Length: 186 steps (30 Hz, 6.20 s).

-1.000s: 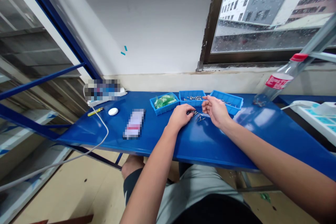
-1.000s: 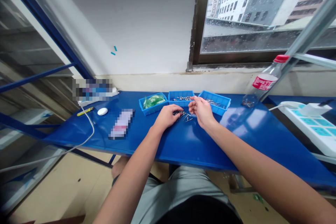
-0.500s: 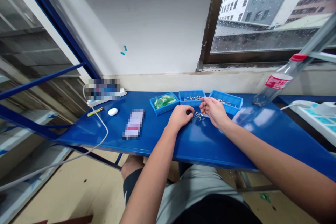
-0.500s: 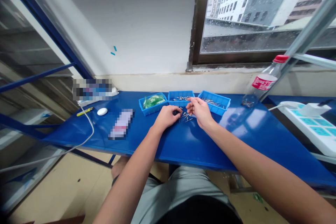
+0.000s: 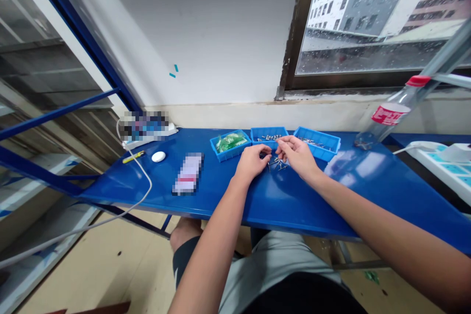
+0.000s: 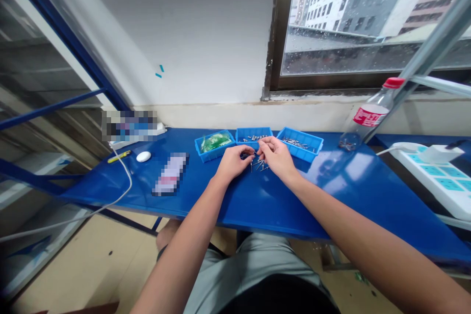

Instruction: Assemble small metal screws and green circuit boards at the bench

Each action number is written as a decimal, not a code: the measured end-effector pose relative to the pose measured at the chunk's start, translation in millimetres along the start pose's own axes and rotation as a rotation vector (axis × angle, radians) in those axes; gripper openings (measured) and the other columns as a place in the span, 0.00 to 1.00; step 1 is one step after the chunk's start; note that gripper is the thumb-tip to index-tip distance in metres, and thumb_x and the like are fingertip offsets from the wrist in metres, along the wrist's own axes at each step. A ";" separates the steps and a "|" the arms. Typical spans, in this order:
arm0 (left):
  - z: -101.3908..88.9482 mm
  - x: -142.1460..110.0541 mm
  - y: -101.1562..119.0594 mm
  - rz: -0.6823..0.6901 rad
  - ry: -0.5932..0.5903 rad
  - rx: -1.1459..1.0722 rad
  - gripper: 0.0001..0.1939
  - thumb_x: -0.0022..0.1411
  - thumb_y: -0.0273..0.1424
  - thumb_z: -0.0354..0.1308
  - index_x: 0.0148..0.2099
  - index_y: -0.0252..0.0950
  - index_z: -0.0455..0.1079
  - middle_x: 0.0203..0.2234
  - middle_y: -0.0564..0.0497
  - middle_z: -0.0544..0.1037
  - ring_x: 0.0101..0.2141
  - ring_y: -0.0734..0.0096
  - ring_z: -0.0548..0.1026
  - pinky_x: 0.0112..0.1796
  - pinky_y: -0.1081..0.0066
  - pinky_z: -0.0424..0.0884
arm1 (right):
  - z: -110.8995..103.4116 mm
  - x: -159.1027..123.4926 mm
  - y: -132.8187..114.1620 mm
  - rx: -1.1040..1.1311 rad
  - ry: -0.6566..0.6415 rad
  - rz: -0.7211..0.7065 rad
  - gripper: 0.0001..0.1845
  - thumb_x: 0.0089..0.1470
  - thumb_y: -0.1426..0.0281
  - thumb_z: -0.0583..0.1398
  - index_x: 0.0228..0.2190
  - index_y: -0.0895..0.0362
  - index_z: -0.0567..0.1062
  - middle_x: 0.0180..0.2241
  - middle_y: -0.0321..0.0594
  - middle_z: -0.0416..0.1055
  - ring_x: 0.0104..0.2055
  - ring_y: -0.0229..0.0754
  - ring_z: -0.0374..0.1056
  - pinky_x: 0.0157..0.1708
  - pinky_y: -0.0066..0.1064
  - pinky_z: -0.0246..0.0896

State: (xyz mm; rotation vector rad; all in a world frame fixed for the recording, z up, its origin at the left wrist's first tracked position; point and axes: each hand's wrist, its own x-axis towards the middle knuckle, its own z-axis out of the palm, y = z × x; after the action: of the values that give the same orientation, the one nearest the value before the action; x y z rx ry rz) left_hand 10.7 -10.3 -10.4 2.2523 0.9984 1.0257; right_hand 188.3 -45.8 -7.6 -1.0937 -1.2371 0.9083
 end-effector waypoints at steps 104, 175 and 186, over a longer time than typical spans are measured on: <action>-4.1 8.5 -3.5 -0.059 0.172 -0.442 0.11 0.63 0.37 0.67 0.42 0.35 0.83 0.45 0.42 0.84 0.48 0.60 0.80 0.52 0.62 0.75 | -2.4 0.3 10.0 -0.247 -0.111 -0.048 0.17 0.57 0.55 0.65 0.40 0.54 0.81 0.36 0.42 0.81 0.36 0.46 0.76 0.31 0.34 0.71; -3.1 5.8 4.6 -0.197 0.115 -0.656 0.16 0.66 0.34 0.62 0.54 0.33 0.76 0.44 0.41 0.85 0.49 0.58 0.83 0.54 0.58 0.76 | 0.0 -1.0 5.9 -0.174 -0.075 -0.014 0.19 0.52 0.53 0.69 0.35 0.55 0.80 0.33 0.40 0.80 0.32 0.41 0.73 0.32 0.32 0.68; -1.6 -0.7 3.3 0.044 0.025 0.051 0.11 0.64 0.28 0.61 0.48 0.38 0.81 0.46 0.44 0.84 0.48 0.56 0.80 0.55 0.56 0.73 | -5.3 5.1 2.9 0.294 0.142 0.175 0.22 0.49 0.52 0.70 0.35 0.51 0.71 0.27 0.32 0.70 0.22 0.34 0.61 0.14 0.23 0.44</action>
State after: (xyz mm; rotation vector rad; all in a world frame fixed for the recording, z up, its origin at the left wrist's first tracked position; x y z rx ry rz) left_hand 10.6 -12.7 -7.6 2.3175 1.0002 1.0604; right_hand 194.3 -40.9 -9.1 -1.0209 -0.8692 1.0880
